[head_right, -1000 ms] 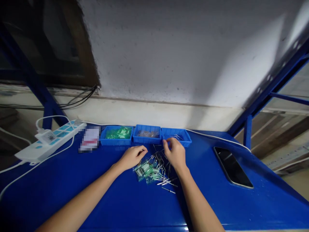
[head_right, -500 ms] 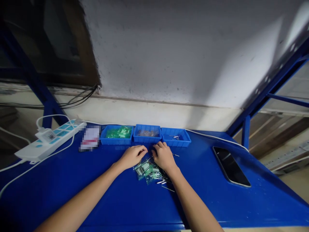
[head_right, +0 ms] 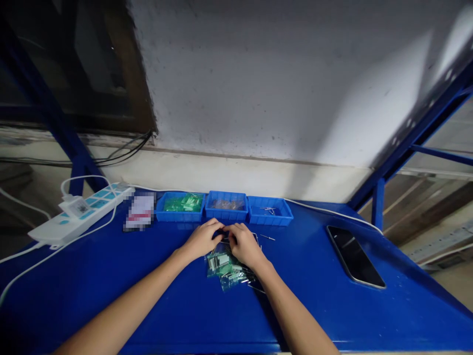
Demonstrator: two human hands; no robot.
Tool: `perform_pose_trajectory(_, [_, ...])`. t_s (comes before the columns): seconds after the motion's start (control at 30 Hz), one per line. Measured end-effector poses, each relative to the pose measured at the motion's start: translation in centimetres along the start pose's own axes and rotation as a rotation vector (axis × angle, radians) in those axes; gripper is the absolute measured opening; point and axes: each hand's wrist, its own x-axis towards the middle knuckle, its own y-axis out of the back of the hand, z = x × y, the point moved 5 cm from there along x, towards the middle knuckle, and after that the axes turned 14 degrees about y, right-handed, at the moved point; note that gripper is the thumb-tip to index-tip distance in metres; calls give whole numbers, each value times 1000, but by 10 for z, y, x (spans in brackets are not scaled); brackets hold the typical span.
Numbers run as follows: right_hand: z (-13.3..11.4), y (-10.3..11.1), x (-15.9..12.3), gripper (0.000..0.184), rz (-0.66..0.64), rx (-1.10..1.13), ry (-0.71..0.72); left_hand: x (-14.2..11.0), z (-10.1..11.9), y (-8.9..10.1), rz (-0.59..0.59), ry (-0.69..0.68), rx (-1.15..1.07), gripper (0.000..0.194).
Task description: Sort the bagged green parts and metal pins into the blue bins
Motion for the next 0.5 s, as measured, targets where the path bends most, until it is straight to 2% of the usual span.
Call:
perform_pose_trajectory(0.1, [-1, 4, 0, 40, 82, 41, 0, 0, 0, -2, -36, 34, 56, 17])
perform_pose_trajectory(0.23, [0, 12, -2, 41, 235, 27, -63, -1, 3, 0, -17, 34, 50, 17])
perform_pose_trajectory(0.37, [4, 16, -3, 31, 231, -58, -91, -4, 6, 2, -7, -8, 45, 19])
perform_pose_trajectory(0.5, [20, 17, -7, 20, 160, -140, -185, -5, 6, 2, -8, -29, 27, 22])
